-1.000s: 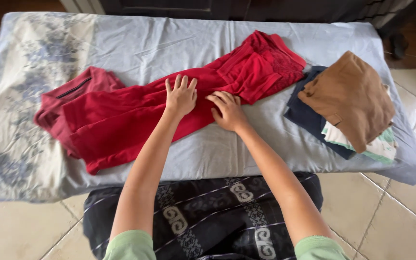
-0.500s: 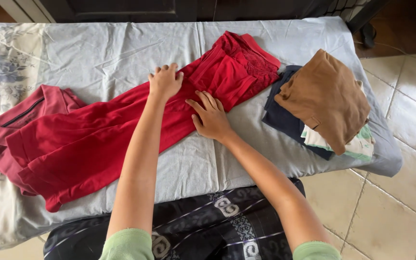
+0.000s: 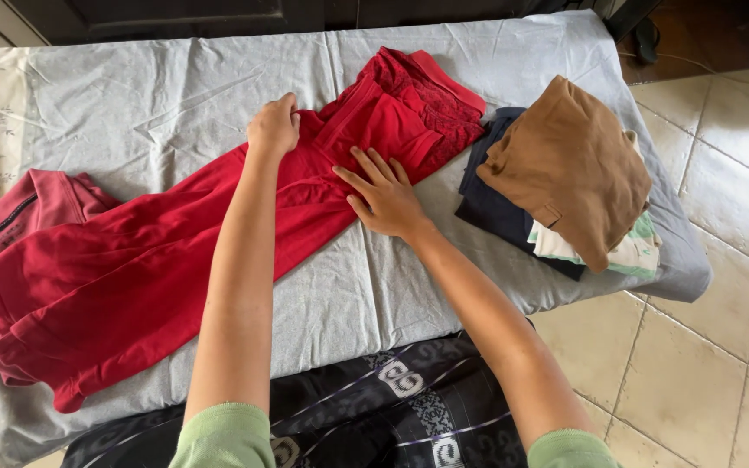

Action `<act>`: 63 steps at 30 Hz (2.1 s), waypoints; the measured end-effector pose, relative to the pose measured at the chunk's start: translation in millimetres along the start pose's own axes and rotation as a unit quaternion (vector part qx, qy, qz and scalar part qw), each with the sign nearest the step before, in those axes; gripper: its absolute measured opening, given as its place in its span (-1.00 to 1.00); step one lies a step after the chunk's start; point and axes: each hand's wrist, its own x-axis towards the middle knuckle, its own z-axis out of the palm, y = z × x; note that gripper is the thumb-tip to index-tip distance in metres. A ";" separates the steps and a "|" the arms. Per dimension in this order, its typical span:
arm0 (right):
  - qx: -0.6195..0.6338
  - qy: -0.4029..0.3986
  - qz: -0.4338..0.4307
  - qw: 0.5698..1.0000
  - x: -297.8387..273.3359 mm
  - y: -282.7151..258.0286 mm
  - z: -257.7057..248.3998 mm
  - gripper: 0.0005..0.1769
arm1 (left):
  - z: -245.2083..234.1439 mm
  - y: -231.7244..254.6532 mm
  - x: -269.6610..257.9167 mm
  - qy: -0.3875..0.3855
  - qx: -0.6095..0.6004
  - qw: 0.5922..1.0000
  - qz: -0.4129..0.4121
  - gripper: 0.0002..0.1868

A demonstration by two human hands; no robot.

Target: The person folds a red long-sleeved shirt on a table, smoothing and aligning it before folding it into a compact rectangle. Other folded shirts are visible nearby.

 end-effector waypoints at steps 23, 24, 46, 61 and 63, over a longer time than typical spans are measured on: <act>0.020 -0.104 0.106 0.989 -3.0 60.3 -20.1 -0.42 | -18.4 90.7 1.4 -0.078 -0.027 0.997 -0.003 -0.38; 0.010 -0.112 0.107 0.988 -6.7 62.1 -18.7 -0.42 | -27.6 102.5 -5.8 -0.094 -0.035 0.995 -0.009 -0.33; 0.011 -0.088 0.154 0.984 -5.3 75.0 -4.2 -0.37 | -3.7 160.0 48.7 -0.092 -0.098 0.989 0.069 -0.34; -0.058 0.034 0.240 0.968 -6.0 93.6 6.0 -0.31 | 10.1 174.9 68.1 -0.064 -0.271 0.947 0.159 -0.36; -0.024 -0.028 0.271 0.962 -4.7 92.0 4.1 -0.29 | 49.6 159.6 86.5 0.031 -0.009 0.974 0.225 -0.53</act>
